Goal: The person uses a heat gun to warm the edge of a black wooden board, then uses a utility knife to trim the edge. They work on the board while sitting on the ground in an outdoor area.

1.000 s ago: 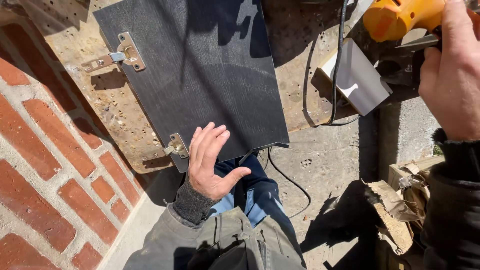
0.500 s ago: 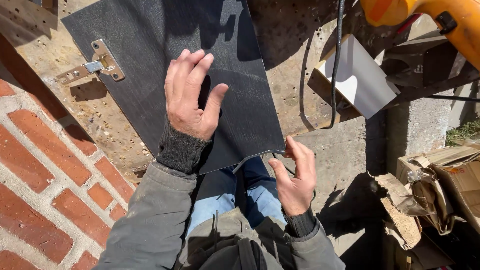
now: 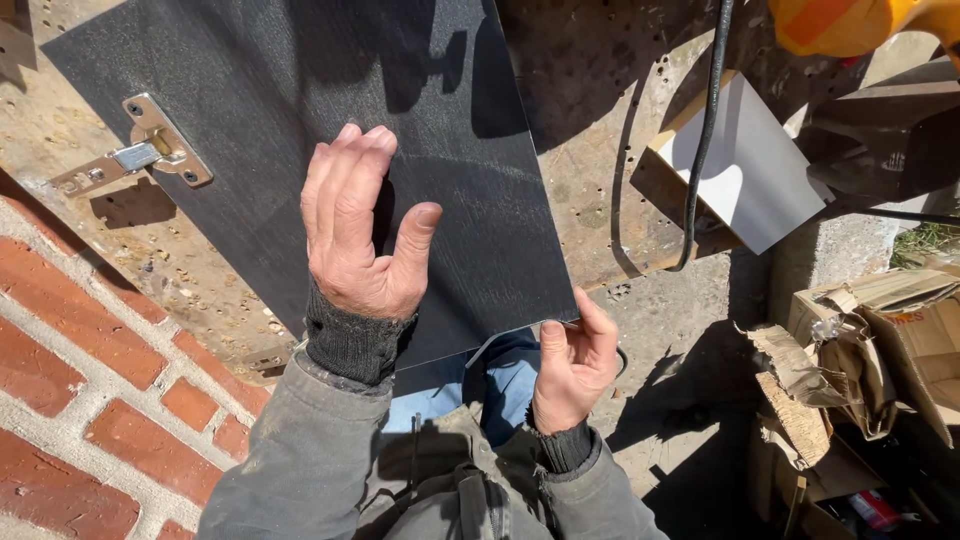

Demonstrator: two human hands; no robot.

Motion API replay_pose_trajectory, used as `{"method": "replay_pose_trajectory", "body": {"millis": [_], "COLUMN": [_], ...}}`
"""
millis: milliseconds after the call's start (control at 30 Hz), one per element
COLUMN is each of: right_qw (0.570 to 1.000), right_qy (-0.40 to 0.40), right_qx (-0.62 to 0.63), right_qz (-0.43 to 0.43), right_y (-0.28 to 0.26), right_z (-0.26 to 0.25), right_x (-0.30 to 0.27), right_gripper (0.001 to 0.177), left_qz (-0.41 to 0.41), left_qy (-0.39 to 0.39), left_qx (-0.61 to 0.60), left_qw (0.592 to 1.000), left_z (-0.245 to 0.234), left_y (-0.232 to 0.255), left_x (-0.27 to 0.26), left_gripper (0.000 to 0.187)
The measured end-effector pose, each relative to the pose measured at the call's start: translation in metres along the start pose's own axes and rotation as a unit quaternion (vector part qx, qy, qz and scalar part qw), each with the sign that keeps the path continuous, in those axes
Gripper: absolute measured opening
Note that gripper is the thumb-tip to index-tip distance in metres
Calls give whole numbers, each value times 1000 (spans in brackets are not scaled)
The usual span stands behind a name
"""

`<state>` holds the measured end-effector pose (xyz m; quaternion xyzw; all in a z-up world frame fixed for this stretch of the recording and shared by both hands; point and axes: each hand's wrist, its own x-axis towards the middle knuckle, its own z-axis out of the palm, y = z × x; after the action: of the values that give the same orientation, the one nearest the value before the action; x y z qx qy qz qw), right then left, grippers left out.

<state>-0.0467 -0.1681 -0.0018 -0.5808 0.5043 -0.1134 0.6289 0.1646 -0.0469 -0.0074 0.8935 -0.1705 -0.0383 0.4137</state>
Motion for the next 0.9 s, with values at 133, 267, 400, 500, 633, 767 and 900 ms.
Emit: {"method": "replay_pose_trajectory", "body": {"millis": [133, 267, 400, 500, 633, 767, 900], "right_qw": [999, 999, 999, 999, 999, 997, 960], "right_qy": [40, 43, 54, 54, 52, 65, 5], "right_qx": [-16, 13, -5, -1, 7, 44, 226], "right_qz": [-16, -7, -2, -6, -5, 14, 162], "right_y": [-4, -9, -8, -8, -13, -9, 13], "right_z": [7, 11, 7, 8, 12, 12, 10], "right_x": [-4, -1, -4, -3, -4, -16, -22], "right_gripper": [43, 41, 41, 41, 41, 45, 40], "left_qz": [-10, -13, -25, -27, -28, -14, -20], "left_qy": [-15, -9, -17, -23, -21, -13, -20], "left_qx": [-8, -22, -25, -25, -20, -19, -21], "left_qw": [1000, 1000, 999, 999, 999, 1000, 999], "left_z": [-5, -3, -5, -7, -6, -5, -4], "left_y": [2, 0, 3, 4, 3, -1, -2], "left_x": [0, 0, 0, 1, -2, -5, -4], "left_gripper": [52, 54, 57, 58, 57, 57, 56]}}
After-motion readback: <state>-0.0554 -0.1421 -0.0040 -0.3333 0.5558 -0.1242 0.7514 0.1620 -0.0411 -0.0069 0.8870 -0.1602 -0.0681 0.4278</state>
